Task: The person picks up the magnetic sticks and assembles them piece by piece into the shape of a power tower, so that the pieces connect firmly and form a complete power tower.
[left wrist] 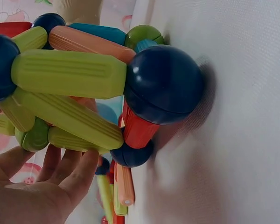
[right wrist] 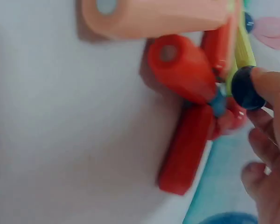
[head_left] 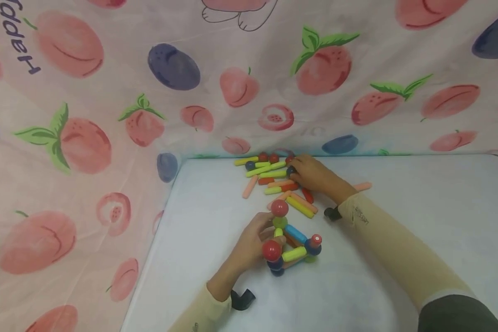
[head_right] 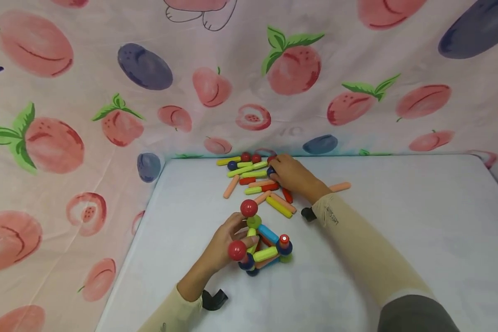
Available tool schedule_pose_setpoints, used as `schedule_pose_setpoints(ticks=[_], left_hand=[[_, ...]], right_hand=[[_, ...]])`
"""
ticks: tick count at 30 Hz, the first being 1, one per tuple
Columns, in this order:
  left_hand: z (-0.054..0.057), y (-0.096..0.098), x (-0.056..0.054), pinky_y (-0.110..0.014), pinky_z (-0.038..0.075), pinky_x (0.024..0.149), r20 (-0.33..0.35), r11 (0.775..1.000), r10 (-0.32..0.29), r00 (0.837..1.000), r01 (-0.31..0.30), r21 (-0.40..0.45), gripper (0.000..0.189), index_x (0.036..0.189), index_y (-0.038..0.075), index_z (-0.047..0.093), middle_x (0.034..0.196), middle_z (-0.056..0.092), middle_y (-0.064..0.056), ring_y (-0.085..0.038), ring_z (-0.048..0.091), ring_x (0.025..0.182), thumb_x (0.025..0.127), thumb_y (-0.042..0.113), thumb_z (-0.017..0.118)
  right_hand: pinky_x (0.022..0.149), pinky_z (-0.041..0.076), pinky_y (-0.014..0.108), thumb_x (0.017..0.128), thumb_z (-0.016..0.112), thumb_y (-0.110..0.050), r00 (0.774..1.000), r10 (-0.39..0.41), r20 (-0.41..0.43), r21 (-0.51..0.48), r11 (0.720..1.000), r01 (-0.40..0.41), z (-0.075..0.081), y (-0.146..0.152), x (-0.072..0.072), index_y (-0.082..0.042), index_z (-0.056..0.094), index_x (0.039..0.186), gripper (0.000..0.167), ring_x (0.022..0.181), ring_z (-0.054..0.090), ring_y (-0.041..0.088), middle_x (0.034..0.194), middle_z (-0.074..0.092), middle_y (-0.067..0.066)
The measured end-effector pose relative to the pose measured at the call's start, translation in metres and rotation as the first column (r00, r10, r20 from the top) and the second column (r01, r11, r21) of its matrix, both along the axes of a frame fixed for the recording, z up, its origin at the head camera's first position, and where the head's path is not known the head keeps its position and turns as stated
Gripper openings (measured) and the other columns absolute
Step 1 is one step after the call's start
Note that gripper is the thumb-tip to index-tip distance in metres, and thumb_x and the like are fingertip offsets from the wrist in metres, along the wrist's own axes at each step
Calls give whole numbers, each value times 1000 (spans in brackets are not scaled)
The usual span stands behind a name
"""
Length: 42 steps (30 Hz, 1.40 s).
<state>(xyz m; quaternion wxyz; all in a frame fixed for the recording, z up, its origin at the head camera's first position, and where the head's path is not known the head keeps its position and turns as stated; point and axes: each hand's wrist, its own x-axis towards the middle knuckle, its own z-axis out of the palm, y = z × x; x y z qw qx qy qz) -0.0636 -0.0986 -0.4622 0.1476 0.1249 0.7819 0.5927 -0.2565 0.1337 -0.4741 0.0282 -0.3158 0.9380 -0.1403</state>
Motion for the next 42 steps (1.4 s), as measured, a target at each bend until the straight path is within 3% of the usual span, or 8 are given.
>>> schedule_pose_setpoints(ticks=[5, 12, 21, 25, 28, 30, 36, 42], left_hand=[[1, -1, -1, -39, 47, 113, -9, 1000, 1, 1000, -1, -1, 54, 143, 28, 53, 137, 54, 2, -19, 52, 138, 93, 30, 72], [0, -2, -1, -41, 46, 114, 13, 1000, 9, 1000, -9, 0, 56, 144, 25, 52, 138, 53, 2, -21, 52, 139, 93, 26, 73], [1, 1, -2, -41, 46, 114, 12, 1000, 8, 1000, -8, -13, 57, 145, 28, 51, 138, 52, 2, -20, 51, 139, 93, 27, 73], [1, 2, -2, -42, 46, 114, 9, 1000, 3, 1000, -3, -8, 57, 146, 29, 51, 138, 52, 1, -21, 51, 139, 93, 27, 72], [1, 3, -4, -42, 46, 113, -2, 1000, 1, 1000, -1, -25, 57, 147, 28, 50, 139, 53, 0, -21, 51, 140, 94, 26, 71], [0, 2, -5, -41, 46, 113, -20, 998, 5, 1000, -6, -58, 60, 151, 26, 47, 145, 53, 1, -20, 51, 141, 95, 28, 70], [-4, 1, -14, -44, 46, 113, -45, 996, -4, 999, 0, -86, 64, 156, 26, 40, 154, 52, 4, -18, 49, 143, 99, 38, 66], [-4, 0, -10, -46, 47, 112, -18, 999, 51, 999, -51, -4, 52, 152, 30, 44, 152, 53, 7, -17, 50, 143, 102, 36, 60]], right_hand=[[95, 55, 48, 98, 68, -19, 989, -24, 148, -156, 987, 47, 9, 17, 6, 2, 57, 130, 39, 109, 63, 31, 120, 59, 18], [72, 51, 32, 85, 72, -11, 991, 90, 100, -75, 994, -82, 7, 33, 13, -6, 68, 114, 29, 80, 53, 19, 90, 60, 6], [86, 54, 37, 94, 64, -14, 966, 114, 231, -109, 990, -90, -1, 50, 19, -5, 69, 123, 31, 91, 56, 17, 105, 63, 5], [92, 55, 42, 96, 66, -17, 946, 72, 315, -170, 985, -18, 14, 58, 28, -12, 68, 127, 32, 100, 59, 18, 113, 66, 2], [98, 56, 43, 96, 70, -19, 917, 107, 384, -291, 957, 10, 46, 61, 46, -20, 67, 130, 34, 111, 61, 18, 121, 66, 0], [98, 57, 41, 95, 72, -17, 885, 214, 414, -397, 917, -36, 69, 63, 63, -21, 66, 131, 36, 113, 61, 19, 124, 65, 1], [82, 58, 29, 94, 74, -15, 741, 546, 390, -577, 773, -266, 109, 61, 114, -22, 67, 130, 38, 103, 62, 14, 127, 67, -2], [74, 52, 26, 93, 76, -27, 743, 567, 355, -500, 787, -361, 107, 59, 135, -28, 67, 128, 35, 91, 60, 11, 117, 70, -11]])
